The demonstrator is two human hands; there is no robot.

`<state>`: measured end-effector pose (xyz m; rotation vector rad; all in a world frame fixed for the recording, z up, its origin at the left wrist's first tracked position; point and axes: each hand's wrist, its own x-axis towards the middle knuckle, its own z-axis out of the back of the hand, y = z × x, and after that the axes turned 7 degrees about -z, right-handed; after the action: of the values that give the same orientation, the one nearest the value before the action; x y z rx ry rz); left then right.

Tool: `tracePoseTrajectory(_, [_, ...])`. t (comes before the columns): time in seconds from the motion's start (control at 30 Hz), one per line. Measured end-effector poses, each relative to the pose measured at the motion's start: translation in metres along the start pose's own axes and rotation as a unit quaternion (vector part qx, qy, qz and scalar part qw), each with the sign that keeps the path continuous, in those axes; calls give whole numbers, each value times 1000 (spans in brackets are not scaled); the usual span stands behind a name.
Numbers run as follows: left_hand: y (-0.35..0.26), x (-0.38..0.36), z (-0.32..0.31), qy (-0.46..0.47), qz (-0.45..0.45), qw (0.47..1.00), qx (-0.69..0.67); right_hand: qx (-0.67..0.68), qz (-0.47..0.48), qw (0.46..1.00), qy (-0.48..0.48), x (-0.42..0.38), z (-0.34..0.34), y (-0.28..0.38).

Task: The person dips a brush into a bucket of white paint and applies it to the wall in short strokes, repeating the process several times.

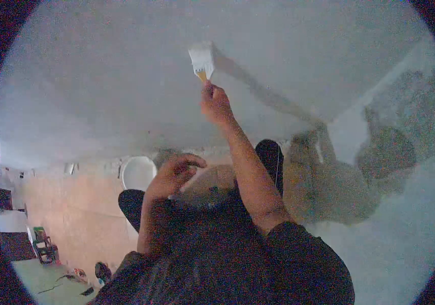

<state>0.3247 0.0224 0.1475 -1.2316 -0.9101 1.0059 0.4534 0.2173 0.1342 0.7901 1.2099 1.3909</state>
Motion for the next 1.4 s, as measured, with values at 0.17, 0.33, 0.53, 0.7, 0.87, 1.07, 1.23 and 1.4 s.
tracePoseTrajectory(0.17, [29,-9,13,-43,18,999,11,-149,6,981,-123,2,-38,-104])
tracePoseTrajectory(0.33, [41,-18,37,-89,29,995,36,-249,79,964,-47,-8,-64,-199])
tracePoseTrajectory(0.53, [75,-55,106,-162,40,976,142,-323,23,939,118,-52,-97,-222])
tracePoseTrajectory(0.7, [121,-99,165,-238,186,942,150,-274,-140,935,180,-66,-121,-177])
tracePoseTrajectory(0.87, [148,-146,181,-288,215,926,116,-325,-60,918,220,-78,-157,-175])
tracePoseTrajectory(1.07, [153,-164,191,-384,187,903,49,-346,-13,889,298,-77,-199,-193])
tracePoseTrajectory(1.23, [135,-169,189,-460,166,869,77,-283,68,902,318,-64,-248,-220])
tracePoseTrajectory(1.4, [128,-190,192,-534,175,818,120,-288,-18,898,332,-56,-312,-216])
